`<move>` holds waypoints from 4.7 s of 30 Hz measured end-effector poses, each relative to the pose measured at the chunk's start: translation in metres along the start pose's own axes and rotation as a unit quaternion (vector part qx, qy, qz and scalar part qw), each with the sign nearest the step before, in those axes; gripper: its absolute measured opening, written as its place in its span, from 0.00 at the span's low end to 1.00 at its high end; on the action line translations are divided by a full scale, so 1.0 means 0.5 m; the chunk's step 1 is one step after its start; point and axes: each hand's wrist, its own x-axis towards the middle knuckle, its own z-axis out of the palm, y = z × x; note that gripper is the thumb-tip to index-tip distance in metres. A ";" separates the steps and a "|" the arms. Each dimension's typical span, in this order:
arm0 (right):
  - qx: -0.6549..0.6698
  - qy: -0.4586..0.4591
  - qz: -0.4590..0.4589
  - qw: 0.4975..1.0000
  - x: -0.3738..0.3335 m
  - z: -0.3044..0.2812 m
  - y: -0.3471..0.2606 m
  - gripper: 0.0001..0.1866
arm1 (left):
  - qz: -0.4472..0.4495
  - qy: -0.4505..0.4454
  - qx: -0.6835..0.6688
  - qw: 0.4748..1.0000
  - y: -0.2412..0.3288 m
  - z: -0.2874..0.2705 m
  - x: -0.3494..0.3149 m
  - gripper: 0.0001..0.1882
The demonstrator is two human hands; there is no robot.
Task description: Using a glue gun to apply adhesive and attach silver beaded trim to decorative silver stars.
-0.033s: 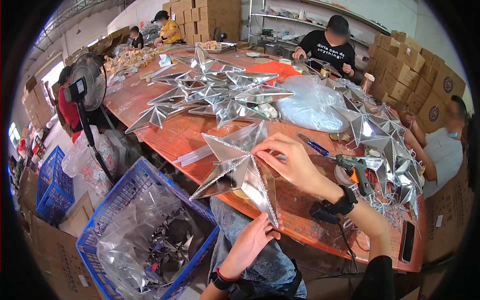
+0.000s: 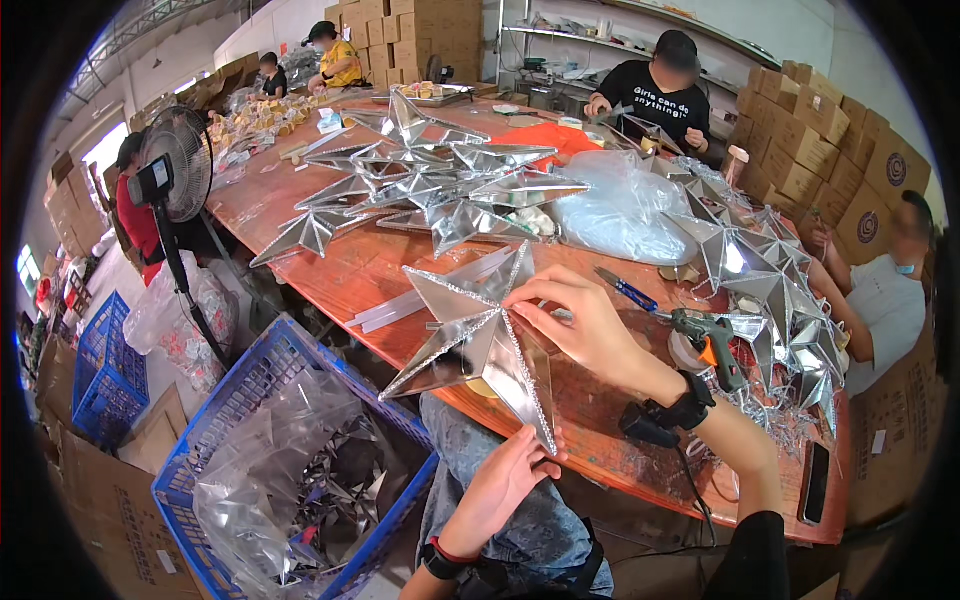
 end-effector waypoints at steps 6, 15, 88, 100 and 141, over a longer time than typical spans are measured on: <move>0.000 0.004 -0.006 1.000 -0.001 0.002 0.002 0.06 | 0.004 -0.004 0.000 1.000 -0.001 0.000 0.000 0.21; -0.013 0.003 -0.006 1.000 -0.001 -0.002 -0.001 0.07 | -0.009 -0.026 -0.005 1.000 0.001 -0.007 0.006 0.21; -0.366 0.148 0.166 0.904 0.470 -0.128 0.338 0.33 | 0.047 -0.052 0.220 0.973 0.158 -0.030 -0.058 0.21; -0.416 0.135 0.133 0.890 0.427 -0.282 0.262 0.36 | 0.075 0.080 0.262 0.959 0.148 -0.079 -0.089 0.18; -0.355 0.363 0.202 0.837 -0.168 -0.464 -0.122 0.23 | 0.354 0.204 0.267 0.873 0.138 -0.042 0.005 0.14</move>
